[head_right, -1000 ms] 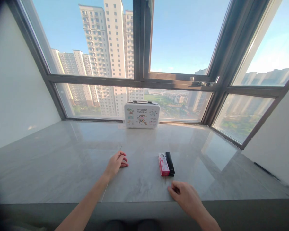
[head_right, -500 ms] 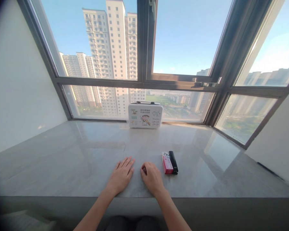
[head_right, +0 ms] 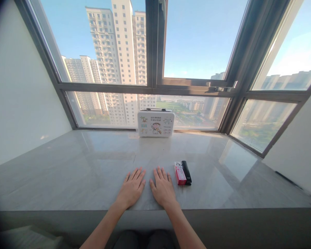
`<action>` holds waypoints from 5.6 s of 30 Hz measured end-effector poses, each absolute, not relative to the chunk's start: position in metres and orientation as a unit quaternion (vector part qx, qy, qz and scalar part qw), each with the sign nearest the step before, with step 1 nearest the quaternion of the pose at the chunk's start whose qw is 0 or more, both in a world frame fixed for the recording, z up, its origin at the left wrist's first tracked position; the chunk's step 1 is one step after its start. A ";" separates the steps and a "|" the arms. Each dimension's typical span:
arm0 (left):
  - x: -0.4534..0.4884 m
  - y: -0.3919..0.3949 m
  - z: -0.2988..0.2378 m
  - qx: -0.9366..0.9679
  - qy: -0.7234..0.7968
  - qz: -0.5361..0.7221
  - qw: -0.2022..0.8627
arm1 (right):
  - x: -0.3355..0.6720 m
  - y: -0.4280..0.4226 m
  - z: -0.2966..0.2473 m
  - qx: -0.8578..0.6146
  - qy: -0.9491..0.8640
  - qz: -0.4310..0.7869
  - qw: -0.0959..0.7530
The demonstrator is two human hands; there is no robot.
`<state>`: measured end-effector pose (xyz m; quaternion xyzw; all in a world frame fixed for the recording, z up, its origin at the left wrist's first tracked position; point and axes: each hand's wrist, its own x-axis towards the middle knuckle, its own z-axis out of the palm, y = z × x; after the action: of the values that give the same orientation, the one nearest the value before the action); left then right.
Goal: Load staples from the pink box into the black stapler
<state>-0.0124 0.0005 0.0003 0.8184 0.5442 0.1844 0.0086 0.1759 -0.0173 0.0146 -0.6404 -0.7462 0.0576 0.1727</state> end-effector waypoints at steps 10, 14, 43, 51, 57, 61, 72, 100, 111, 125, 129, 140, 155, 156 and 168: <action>-0.010 -0.002 0.002 0.811 0.557 0.177 -0.014 | 0.169 -0.020 0.014 -0.656 -0.734 0.040 0.172; -0.008 -0.004 0.003 0.809 0.564 0.159 -0.037 | 0.167 -0.020 0.013 -0.665 -0.729 0.034 0.160; -0.009 -0.007 0.001 0.816 0.557 0.143 -0.062 | 0.160 -0.026 0.009 -0.675 -0.720 0.011 0.161; -0.008 -0.007 0.002 0.815 0.558 0.141 -0.061 | 0.160 -0.027 0.010 -0.677 -0.717 0.014 0.163; -0.008 -0.008 0.004 0.815 0.559 0.140 -0.057 | 0.159 -0.027 0.010 -0.677 -0.717 0.016 0.164; -0.008 -0.008 0.005 0.814 0.562 0.140 -0.052 | 0.159 -0.028 0.011 -0.678 -0.717 0.019 0.161; -0.007 -0.008 0.005 0.811 0.566 0.141 -0.052 | 0.157 -0.030 0.016 -0.685 -0.710 0.028 0.157; -0.007 -0.007 0.002 0.813 0.562 0.145 -0.049 | 0.157 -0.032 0.014 -0.688 -0.707 0.022 0.164; -0.007 -0.007 0.003 0.813 0.562 0.145 -0.048 | 0.157 -0.031 0.014 -0.687 -0.708 0.021 0.162; -0.008 -0.008 0.003 0.811 0.564 0.146 -0.048 | 0.157 -0.031 0.014 -0.686 -0.707 0.026 0.172; -0.009 -0.007 0.004 0.813 0.563 0.145 -0.043 | 0.158 -0.028 0.013 -0.663 -0.706 0.063 0.241; -0.011 -0.007 0.003 0.811 0.564 0.156 -0.007 | 0.300 -0.036 0.049 -0.655 -0.519 0.061 0.545; -0.009 -0.009 0.017 0.768 0.565 0.286 0.096 | 0.240 0.001 0.025 -0.604 -0.592 0.306 0.437; -0.008 -0.010 0.018 0.759 0.567 0.302 0.103 | 0.225 0.003 0.024 -0.598 -0.599 0.306 0.436; 0.005 -0.011 0.018 0.659 0.630 0.409 0.026 | 0.195 0.007 0.006 -0.599 -0.616 0.255 0.443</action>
<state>0.0049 -0.0107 0.0181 0.6589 0.6305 0.4094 0.0264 0.1950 0.0071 0.0061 -0.5991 -0.6159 0.2550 0.4435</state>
